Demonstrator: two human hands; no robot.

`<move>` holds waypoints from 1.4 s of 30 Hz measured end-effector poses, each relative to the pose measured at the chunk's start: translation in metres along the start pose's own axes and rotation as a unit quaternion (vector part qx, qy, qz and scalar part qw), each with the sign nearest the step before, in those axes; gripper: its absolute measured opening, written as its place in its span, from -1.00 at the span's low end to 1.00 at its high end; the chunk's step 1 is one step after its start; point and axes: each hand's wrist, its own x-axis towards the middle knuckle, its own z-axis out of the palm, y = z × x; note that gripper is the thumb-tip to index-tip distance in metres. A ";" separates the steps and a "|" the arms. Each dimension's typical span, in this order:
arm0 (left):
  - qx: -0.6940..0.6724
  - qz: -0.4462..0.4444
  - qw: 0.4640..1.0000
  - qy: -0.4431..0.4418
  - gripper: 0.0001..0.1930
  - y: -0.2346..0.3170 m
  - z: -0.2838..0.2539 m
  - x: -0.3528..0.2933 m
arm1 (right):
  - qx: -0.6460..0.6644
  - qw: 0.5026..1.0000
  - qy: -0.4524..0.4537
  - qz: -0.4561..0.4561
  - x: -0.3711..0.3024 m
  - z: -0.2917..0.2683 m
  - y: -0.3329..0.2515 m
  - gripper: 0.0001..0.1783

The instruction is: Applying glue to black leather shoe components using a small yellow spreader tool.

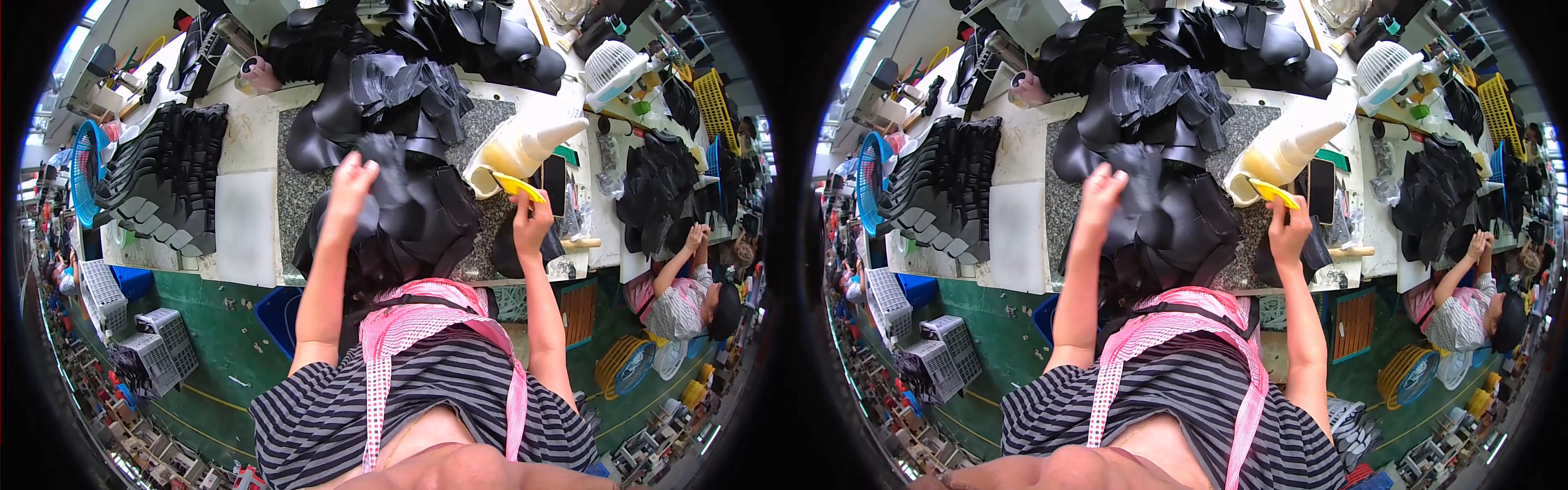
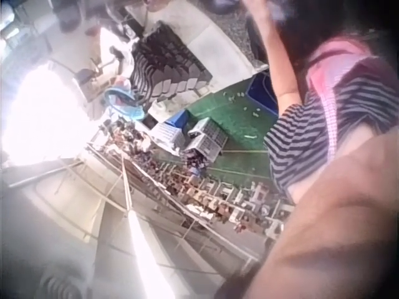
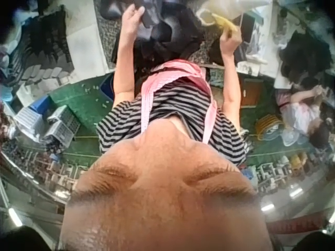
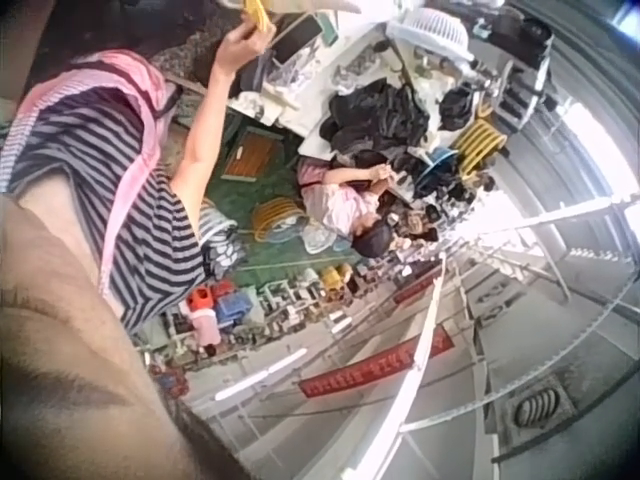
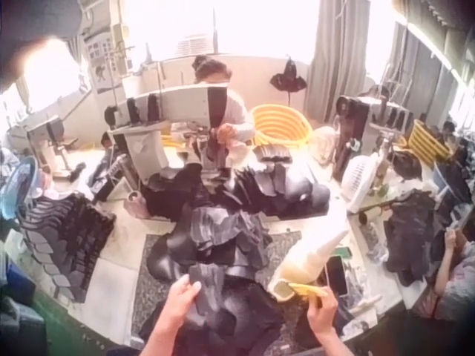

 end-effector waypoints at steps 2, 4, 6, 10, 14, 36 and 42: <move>-0.009 0.035 0.996 0.077 -0.71 0.078 -0.001 0.001 | -0.002 1.000 -0.001 0.021 -0.006 -0.012 0.003 -0.94; -0.071 0.102 0.992 0.031 -0.73 0.094 -0.022 0.026 | 0.019 0.998 0.000 0.053 -0.009 -0.009 0.001 -0.94; -0.075 0.151 0.986 -0.001 -0.64 0.100 -0.025 0.055 | 0.001 0.999 -0.012 0.046 -0.005 -0.004 0.004 -0.94; 0.155 0.183 0.956 0.167 -0.32 0.039 0.016 0.077 | -0.008 0.997 -0.076 -0.001 -0.002 0.018 0.014 -0.85; 0.022 -0.081 0.996 0.030 -0.27 -0.067 0.082 0.028 | 0.016 0.998 -0.049 -0.022 -0.003 0.025 0.019 -0.86; -0.058 -0.089 0.976 -0.191 -0.73 -0.120 0.090 0.000 | 0.023 0.972 -0.170 -0.163 -0.007 0.021 -0.013 -0.63; -0.069 -0.112 0.975 -0.181 -0.75 -0.121 0.083 0.001 | 0.020 0.969 -0.234 -0.075 -0.030 -0.041 -0.015 -0.72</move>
